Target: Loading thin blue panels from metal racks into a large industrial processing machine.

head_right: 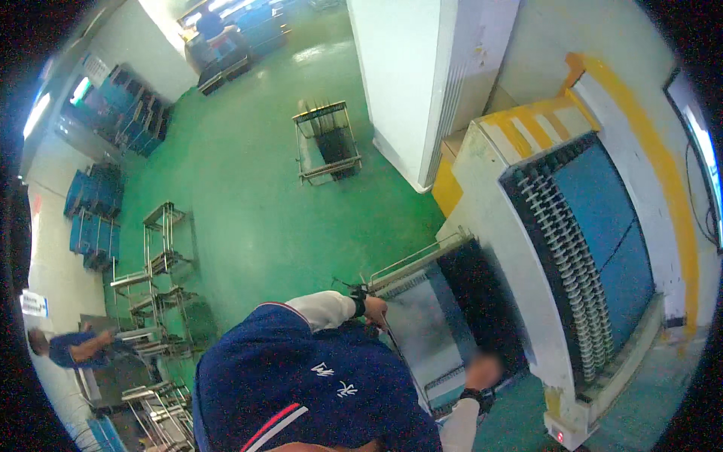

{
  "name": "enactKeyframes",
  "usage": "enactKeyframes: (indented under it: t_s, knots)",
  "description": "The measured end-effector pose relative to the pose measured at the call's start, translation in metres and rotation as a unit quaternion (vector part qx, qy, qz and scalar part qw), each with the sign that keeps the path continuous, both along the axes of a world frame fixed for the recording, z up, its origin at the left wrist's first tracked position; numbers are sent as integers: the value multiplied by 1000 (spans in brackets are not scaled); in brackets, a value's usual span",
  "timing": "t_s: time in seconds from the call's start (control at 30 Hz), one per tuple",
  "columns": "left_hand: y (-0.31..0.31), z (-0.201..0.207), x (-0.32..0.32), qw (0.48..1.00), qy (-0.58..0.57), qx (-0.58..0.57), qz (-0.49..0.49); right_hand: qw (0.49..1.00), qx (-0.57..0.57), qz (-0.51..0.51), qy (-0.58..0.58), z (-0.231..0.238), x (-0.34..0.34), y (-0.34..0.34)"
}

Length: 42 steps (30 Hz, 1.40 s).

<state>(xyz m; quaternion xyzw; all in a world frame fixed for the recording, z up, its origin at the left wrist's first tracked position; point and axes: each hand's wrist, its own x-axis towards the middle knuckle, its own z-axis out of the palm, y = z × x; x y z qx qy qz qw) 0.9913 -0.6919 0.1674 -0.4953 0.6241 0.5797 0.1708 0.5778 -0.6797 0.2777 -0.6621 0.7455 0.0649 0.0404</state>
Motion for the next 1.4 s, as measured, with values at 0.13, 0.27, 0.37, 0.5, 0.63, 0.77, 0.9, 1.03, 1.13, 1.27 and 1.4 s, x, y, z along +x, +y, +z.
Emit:
enactKeyframes:
  t_s: [0.13, 0.27, 0.37, 0.5, 0.63, 0.77, 0.9, 1.03, 1.13, 1.27, 1.4]
  knots:
    - [5, -27, -4, 993, -22, -115, -9, 1000, -22, 5, 3, -1, 0, 0]
    - [6, -66, -8, 981, -8, -194, -2, 1000, -7, 12, -5, -1, 1, 0]
    - [2, -85, -10, 997, 3, -74, -3, 1000, 1, 2, 10, -3, 1, 3]
    - [2, -90, -13, 999, -2, -40, -12, 999, -32, 17, 9, -6, -2, 3]
    - [-1, -62, -10, 997, -31, -46, -52, 1000, -13, 7, -1, -5, 0, 1]
    - [-4, -30, -9, 994, -27, -82, -72, 1000, -1, -1, 10, -3, 2, 2]
    - [-4, -53, -10, 998, -24, -18, -50, 1000, -20, 11, 11, -2, 3, 4]
    - [-1, -98, -13, 997, -36, -28, -55, 1000, -8, -3, 6, 1, 4, 3]
    - [-1, -101, -14, 996, -43, -68, -38, 1000, -7, -10, 4, 4, 6, 3]
    - [-1, -73, -15, 998, -46, -47, -18, 1000, 0, -13, 1, 6, 7, 2]
    - [-1, -33, -8, 996, -4, -88, -18, 1000, -18, 5, -5, 7, 7, 3]
